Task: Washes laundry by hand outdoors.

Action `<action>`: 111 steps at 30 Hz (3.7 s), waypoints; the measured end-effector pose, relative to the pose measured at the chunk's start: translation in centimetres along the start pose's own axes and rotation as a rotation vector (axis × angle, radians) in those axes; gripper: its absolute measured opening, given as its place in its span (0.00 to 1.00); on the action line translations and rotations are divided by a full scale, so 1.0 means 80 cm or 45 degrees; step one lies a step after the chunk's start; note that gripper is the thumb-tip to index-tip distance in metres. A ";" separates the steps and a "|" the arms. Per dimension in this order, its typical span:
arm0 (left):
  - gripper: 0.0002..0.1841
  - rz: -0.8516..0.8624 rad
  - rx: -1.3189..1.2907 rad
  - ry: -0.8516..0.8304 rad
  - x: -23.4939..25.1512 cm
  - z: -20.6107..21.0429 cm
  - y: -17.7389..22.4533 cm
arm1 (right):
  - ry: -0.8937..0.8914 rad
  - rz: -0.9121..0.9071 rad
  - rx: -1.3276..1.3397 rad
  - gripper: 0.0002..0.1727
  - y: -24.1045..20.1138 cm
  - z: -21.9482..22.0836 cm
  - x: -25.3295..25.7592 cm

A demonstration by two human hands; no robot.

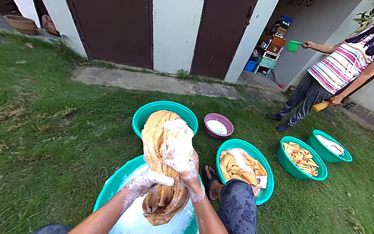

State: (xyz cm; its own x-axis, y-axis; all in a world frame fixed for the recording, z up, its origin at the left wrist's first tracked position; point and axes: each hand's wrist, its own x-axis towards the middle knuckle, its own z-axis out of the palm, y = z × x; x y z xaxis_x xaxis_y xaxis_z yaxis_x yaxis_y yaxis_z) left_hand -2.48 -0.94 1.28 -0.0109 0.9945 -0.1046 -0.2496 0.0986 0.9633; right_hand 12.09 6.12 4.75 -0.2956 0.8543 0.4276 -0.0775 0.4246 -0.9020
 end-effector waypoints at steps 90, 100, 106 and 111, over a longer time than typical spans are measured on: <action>0.08 0.191 -0.086 0.641 0.009 -0.028 0.033 | -0.665 0.218 -0.460 0.88 0.049 0.013 0.003; 0.13 0.097 0.043 0.504 -0.008 -0.035 0.019 | -0.438 0.025 -0.384 0.54 0.090 0.037 -0.024; 0.12 0.050 -0.241 0.515 -0.006 -0.047 0.014 | -0.536 0.181 -0.403 0.46 0.080 0.036 -0.024; 0.11 0.076 -0.370 0.556 0.005 -0.038 0.011 | -0.675 0.263 -0.287 0.87 0.063 0.025 -0.002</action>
State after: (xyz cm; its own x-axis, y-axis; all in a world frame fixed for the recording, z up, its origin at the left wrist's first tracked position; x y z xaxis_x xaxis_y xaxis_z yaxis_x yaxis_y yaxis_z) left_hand -5.63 -0.54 1.33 -0.4200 0.8841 -0.2047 -0.4937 -0.0333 0.8690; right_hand 9.83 7.56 0.03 -0.7211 0.6848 0.1051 0.2181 0.3684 -0.9037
